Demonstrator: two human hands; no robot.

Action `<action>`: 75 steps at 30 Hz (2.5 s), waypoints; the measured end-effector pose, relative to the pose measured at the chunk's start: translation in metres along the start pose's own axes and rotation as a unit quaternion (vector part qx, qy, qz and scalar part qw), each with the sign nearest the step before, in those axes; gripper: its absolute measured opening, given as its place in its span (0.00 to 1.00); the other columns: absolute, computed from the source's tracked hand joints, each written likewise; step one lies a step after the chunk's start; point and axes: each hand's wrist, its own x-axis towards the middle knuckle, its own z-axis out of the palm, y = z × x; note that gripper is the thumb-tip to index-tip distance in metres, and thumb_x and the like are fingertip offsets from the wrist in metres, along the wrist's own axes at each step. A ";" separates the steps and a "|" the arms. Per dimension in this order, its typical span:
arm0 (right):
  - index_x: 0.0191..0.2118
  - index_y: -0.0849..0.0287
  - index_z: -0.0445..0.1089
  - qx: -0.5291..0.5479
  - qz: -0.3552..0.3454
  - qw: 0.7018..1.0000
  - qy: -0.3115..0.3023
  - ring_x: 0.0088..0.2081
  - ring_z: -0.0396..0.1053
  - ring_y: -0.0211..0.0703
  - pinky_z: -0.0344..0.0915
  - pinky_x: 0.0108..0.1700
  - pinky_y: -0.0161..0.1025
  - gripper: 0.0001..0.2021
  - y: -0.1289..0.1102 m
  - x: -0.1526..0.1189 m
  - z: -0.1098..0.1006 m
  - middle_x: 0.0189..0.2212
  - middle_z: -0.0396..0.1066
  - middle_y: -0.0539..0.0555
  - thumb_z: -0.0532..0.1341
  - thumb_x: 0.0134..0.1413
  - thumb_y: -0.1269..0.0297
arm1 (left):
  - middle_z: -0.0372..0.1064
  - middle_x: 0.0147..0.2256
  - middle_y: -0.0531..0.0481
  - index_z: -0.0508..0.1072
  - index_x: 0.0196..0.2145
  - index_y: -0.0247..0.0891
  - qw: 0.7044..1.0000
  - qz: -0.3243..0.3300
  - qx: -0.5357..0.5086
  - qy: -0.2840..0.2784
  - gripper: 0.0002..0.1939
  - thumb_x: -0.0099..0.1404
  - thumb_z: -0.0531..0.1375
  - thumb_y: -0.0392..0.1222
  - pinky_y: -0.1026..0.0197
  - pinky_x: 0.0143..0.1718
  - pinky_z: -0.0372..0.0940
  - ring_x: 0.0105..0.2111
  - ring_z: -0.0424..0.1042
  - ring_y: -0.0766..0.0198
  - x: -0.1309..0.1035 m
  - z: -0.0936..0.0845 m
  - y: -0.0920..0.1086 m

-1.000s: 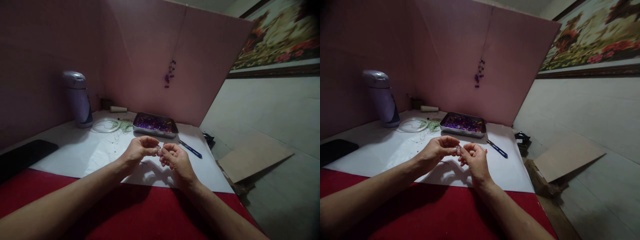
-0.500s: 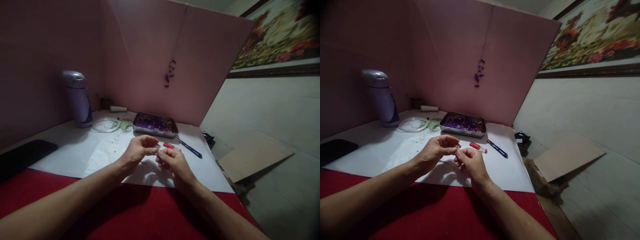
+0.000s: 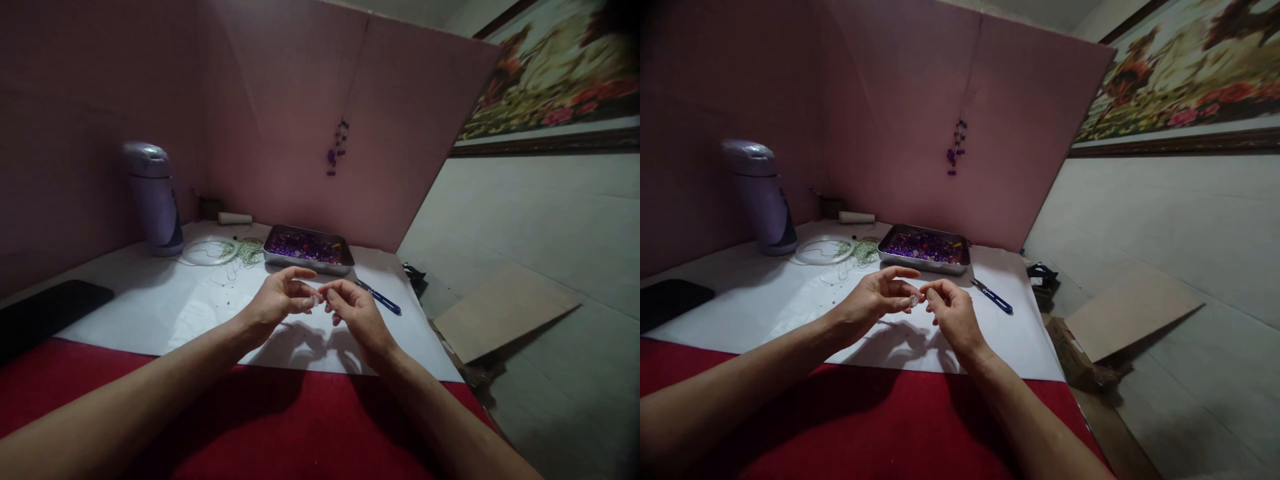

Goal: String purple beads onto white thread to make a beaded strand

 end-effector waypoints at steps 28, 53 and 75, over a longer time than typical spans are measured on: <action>0.27 0.59 0.61 0.073 -0.021 0.995 0.066 0.20 0.56 0.33 0.54 0.22 0.33 0.13 0.015 0.007 -0.004 0.21 0.61 0.47 0.59 0.51 0.55 | 0.69 0.29 0.47 0.71 0.36 0.32 0.995 -0.071 -0.047 -0.056 0.15 0.47 0.65 0.30 0.60 0.31 0.61 0.25 0.67 0.67 -0.003 0.003 -0.002; 0.31 0.60 0.65 0.184 0.025 0.983 0.011 0.18 0.52 0.31 0.48 0.22 0.33 0.14 0.011 -0.002 0.003 0.19 0.59 0.46 0.60 0.50 0.52 | 0.71 0.25 0.49 0.73 0.30 0.33 0.996 -0.080 0.042 -0.008 0.11 0.46 0.66 0.35 0.62 0.27 0.60 0.22 0.69 0.66 0.000 0.001 -0.007; 0.21 0.59 0.64 -0.065 -0.073 0.995 -0.010 0.22 0.57 0.35 0.55 0.25 0.33 0.15 0.003 -0.008 0.007 0.19 0.62 0.47 0.56 0.55 0.58 | 0.70 0.26 0.47 0.72 0.27 0.33 0.999 -0.026 0.020 -0.016 0.08 0.53 0.63 0.42 0.62 0.28 0.62 0.28 0.69 0.64 0.000 0.000 -0.005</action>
